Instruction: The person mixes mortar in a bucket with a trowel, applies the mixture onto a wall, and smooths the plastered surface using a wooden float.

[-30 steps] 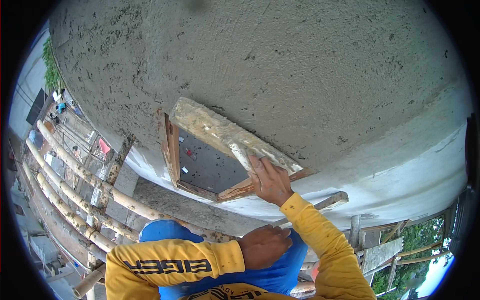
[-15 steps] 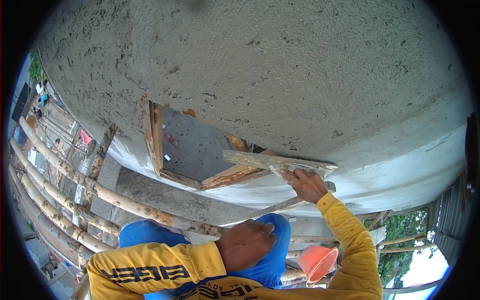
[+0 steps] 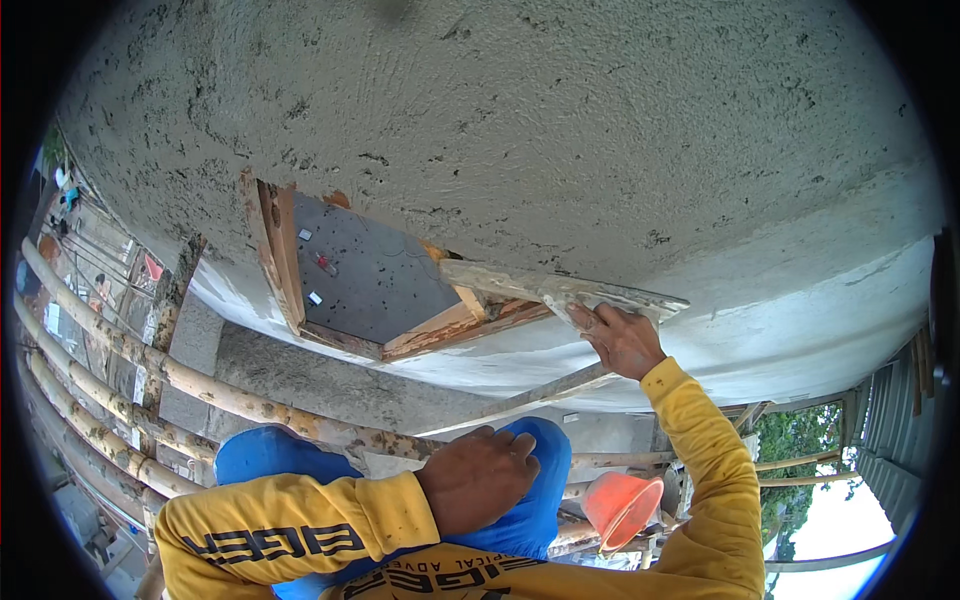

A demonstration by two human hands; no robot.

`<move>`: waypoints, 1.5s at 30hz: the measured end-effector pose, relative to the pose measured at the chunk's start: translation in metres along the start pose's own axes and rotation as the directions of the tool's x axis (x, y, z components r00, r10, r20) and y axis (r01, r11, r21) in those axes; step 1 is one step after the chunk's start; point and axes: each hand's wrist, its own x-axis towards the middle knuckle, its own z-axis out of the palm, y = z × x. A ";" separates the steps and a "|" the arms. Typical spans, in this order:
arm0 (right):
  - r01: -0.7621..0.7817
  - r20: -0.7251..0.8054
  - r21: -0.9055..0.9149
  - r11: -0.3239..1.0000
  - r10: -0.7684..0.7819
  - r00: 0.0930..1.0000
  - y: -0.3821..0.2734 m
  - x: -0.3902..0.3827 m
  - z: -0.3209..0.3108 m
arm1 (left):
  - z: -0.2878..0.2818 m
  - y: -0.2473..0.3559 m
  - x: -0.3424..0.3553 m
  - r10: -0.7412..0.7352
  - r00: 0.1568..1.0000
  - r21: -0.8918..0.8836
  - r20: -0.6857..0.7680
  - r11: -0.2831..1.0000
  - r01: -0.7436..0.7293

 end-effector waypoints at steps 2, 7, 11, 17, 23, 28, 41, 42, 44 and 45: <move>0.040 -0.057 0.087 0.995 -0.035 0.998 -0.011 0.014 0.002 | -0.002 0.002 0.001 -0.050 0.993 0.023 0.102 0.999 0.048; -0.007 0.018 0.014 1.000 0.007 1.000 -0.014 0.001 0.012 | 0.001 0.004 0.005 -0.033 0.997 0.009 0.070 0.999 0.032; 0.048 -0.171 0.054 0.997 -0.038 0.984 -0.029 0.032 0.019 | 0.004 0.000 0.004 -0.012 0.999 -0.015 0.051 1.000 0.012; 0.082 -0.305 0.112 0.990 -0.044 0.951 -0.074 0.086 -0.001 | 0.005 0.005 0.007 -0.001 1.000 -0.020 0.009 1.000 0.001; 0.110 -0.457 0.134 0.985 -0.037 0.889 -0.081 0.100 -0.025 | 0.002 -0.002 0.005 -0.030 0.997 0.025 0.071 0.999 0.029; 0.082 -0.601 0.180 0.980 0.043 0.798 -0.059 0.077 -0.035 | 0.005 -0.004 0.002 -0.038 0.998 0.015 0.056 0.999 0.037; 0.264 -0.713 0.452 0.852 0.167 0.681 -0.081 0.117 -0.074 | 0.010 -0.010 0.012 -0.033 0.997 0.026 0.067 0.999 0.032; 0.242 -0.669 0.394 0.887 0.096 0.737 -0.087 0.125 -0.068 | 0.010 -0.009 0.014 -0.038 0.997 0.028 0.067 0.999 0.036; 0.229 -0.615 0.331 0.915 0.026 0.788 -0.092 0.130 -0.057 | 0.009 -0.007 0.019 -0.035 0.995 0.026 0.092 0.999 0.033; 0.189 -0.542 0.324 0.927 0.019 0.840 -0.097 0.132 -0.049 | 0.010 -0.008 0.017 -0.052 0.994 0.030 0.094 0.998 0.050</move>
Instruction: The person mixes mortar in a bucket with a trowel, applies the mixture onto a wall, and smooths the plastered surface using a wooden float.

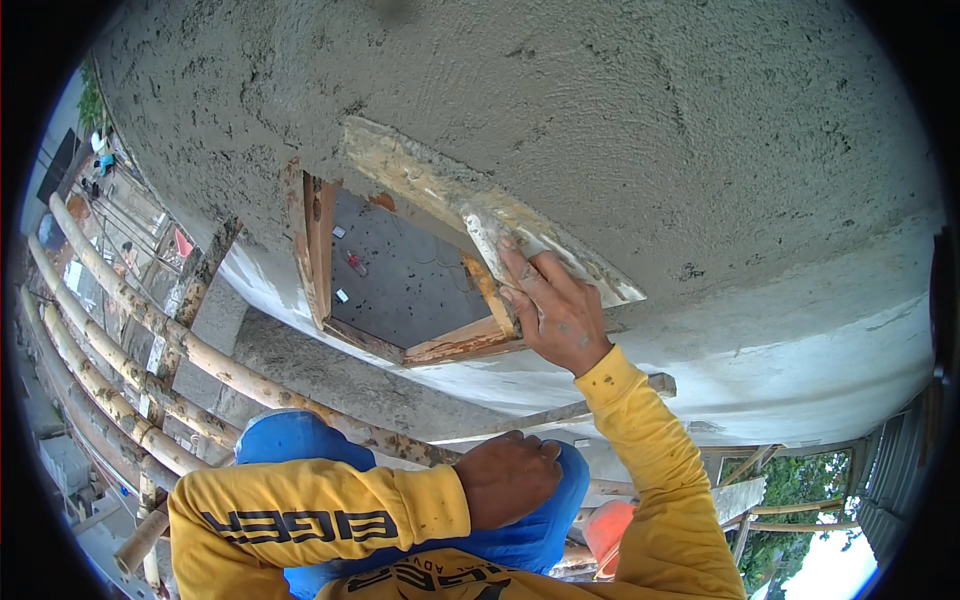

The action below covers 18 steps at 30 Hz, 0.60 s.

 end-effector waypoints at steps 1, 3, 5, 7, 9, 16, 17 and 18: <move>-0.030 0.087 -0.046 0.998 0.034 0.996 0.000 -0.005 0.006 | 0.003 -0.001 -0.001 -0.007 1.000 0.005 -0.014 1.000 0.007; -0.033 0.131 -0.090 0.995 0.045 0.990 0.011 -0.026 0.009 | 0.003 -0.001 -0.001 -0.003 1.000 0.013 -0.029 1.000 0.003; 0.000 0.198 -0.152 0.988 0.030 0.980 0.026 -0.055 0.009 | 0.001 -0.001 -0.003 0.001 1.000 0.013 -0.028 1.000 -0.001; 0.001 0.186 -0.215 0.977 0.040 0.982 0.041 -0.084 -0.007 | -0.001 0.001 -0.004 0.018 0.999 0.002 -0.040 1.000 -0.018; -0.008 0.175 -0.280 0.960 0.059 0.983 0.049 -0.093 -0.018 | -0.001 0.001 -0.003 0.044 0.998 -0.014 -0.047 0.999 -0.045; -0.019 -0.321 -0.156 0.988 -0.032 0.946 0.049 -0.062 -0.091 | -0.003 -0.007 0.002 0.052 0.998 0.017 0.029 0.999 -0.052; -0.027 -0.336 -0.179 0.983 -0.036 0.941 0.049 -0.060 -0.105 | -0.002 -0.005 0.004 0.043 0.998 0.006 0.044 0.999 -0.043; -0.034 -0.388 -0.186 0.982 -0.042 0.921 0.049 -0.056 -0.119 | -0.001 -0.006 0.007 0.030 0.998 0.003 0.058 1.000 -0.031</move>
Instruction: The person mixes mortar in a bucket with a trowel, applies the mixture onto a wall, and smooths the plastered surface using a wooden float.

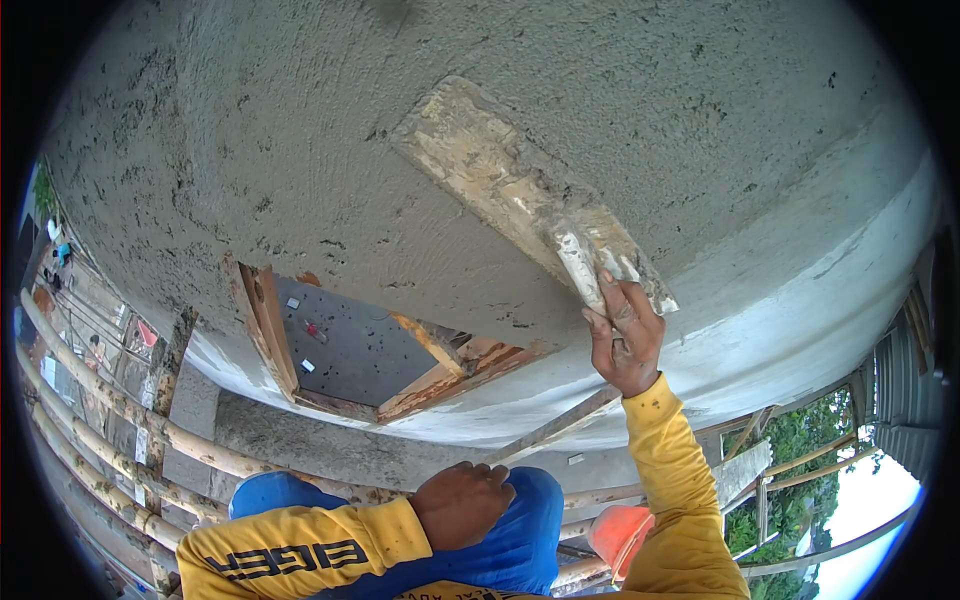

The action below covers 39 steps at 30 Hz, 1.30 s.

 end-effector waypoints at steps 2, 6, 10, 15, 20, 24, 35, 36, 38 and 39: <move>0.017 -0.047 -0.033 0.999 -0.018 0.999 0.003 0.020 -0.026 | 0.009 -0.005 0.003 0.003 1.000 0.010 0.008 1.000 -0.003; 0.034 -0.193 -0.070 0.997 -0.047 0.980 0.018 0.061 -0.074 | 0.009 -0.012 0.006 -0.046 0.997 -0.002 0.058 0.999 0.046; -0.024 -0.368 -0.151 0.988 -0.034 0.929 0.041 0.103 -0.126 | 0.015 -0.023 0.011 -0.061 0.993 -0.023 0.101 0.998 0.063; -0.134 -0.410 -0.133 0.982 0.068 0.909 0.048 0.158 -0.193 | 0.014 -0.033 0.013 -0.102 0.980 -0.008 0.171 0.994 0.105; -0.071 -0.464 -0.227 0.971 -0.044 0.884 0.059 0.225 -0.248 | 0.029 -0.052 0.006 -0.056 0.998 -0.018 0.015 0.998 0.056; -0.106 -0.523 -0.314 0.943 -0.079 0.848 0.078 0.272 -0.296 | 0.081 -0.094 0.002 0.025 0.983 0.042 -0.179 0.999 -0.018; -0.176 -0.549 0.120 0.977 0.214 0.808 0.039 0.388 -0.332 | 0.142 -0.173 0.003 -0.012 0.998 -0.420 0.058 0.907 0.035; -0.179 -0.544 0.127 0.976 0.220 0.810 0.028 0.393 -0.319 | 0.136 -0.167 0.000 -0.012 0.995 -0.419 0.094 0.906 0.051; -0.077 -0.473 0.006 0.997 0.070 0.878 0.002 0.392 -0.287 | 0.104 -0.138 -0.002 0.038 0.998 -0.195 0.044 0.980 -0.029; -0.082 -0.422 -0.054 0.995 0.051 0.905 -0.007 0.389 -0.272 | 0.096 -0.128 -0.005 0.097 0.995 0.051 0.001 0.994 -0.097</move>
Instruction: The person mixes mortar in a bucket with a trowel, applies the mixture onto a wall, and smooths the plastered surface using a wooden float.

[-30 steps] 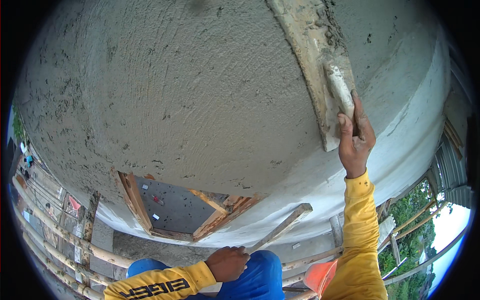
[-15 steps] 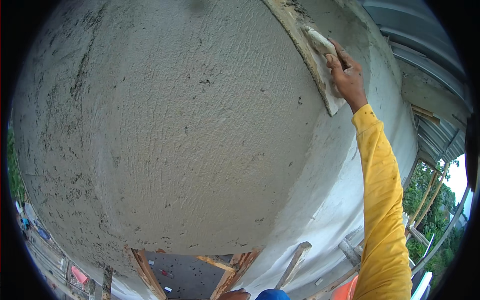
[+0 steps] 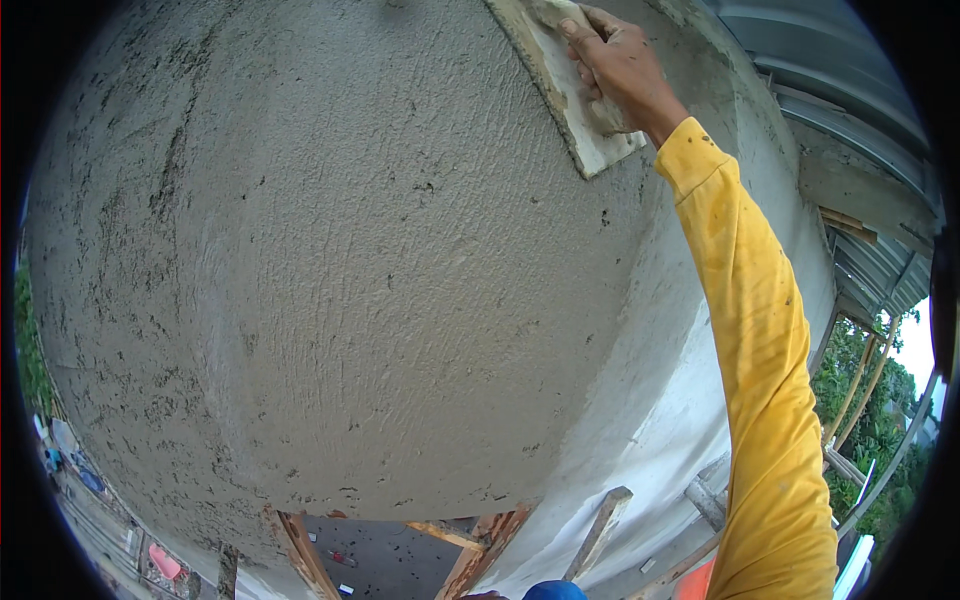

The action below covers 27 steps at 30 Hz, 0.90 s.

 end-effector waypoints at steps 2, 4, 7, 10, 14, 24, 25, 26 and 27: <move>0.180 0.073 -0.087 0.980 -0.174 0.982 -0.011 -0.020 0.031 | 0.040 -0.026 -0.003 -0.073 0.996 -0.089 -0.048 0.994 0.069; 0.359 0.148 -0.130 0.924 -0.340 0.929 -0.012 -0.060 0.059 | 0.044 -0.027 0.000 -0.115 0.991 -0.180 -0.074 0.978 0.100; 0.377 0.399 -0.145 0.915 -0.294 0.868 -0.034 -0.138 0.059 | -0.032 0.026 0.003 -0.040 0.999 0.016 -0.020 0.999 0.041; 0.358 0.476 -0.176 0.917 -0.239 0.846 -0.016 -0.187 0.041 | -0.032 0.027 0.002 -0.087 0.995 0.005 0.043 0.996 0.087; 0.253 0.162 -0.340 0.906 -0.208 0.965 0.043 -0.211 -0.011 | -0.010 0.011 0.008 -0.076 0.996 -0.022 0.047 0.997 0.077; -0.249 -0.171 0.083 0.965 0.260 0.950 0.062 -0.038 -0.065 | 0.032 -0.038 0.005 -0.207 0.976 -0.405 0.062 0.889 0.214; -0.260 -0.154 0.088 0.962 0.271 0.950 0.047 -0.034 -0.054 | 0.027 -0.037 0.003 -0.144 0.988 -0.362 0.064 0.919 0.157; -0.208 -0.083 0.177 0.962 0.226 0.971 0.037 -0.031 -0.044 | 0.022 -0.032 0.005 -0.074 0.995 -0.321 0.072 0.943 0.093; -0.163 -0.018 0.264 0.951 0.174 0.985 0.030 -0.031 -0.035 | 0.013 -0.013 0.010 -0.112 0.986 -0.076 0.122 0.990 0.122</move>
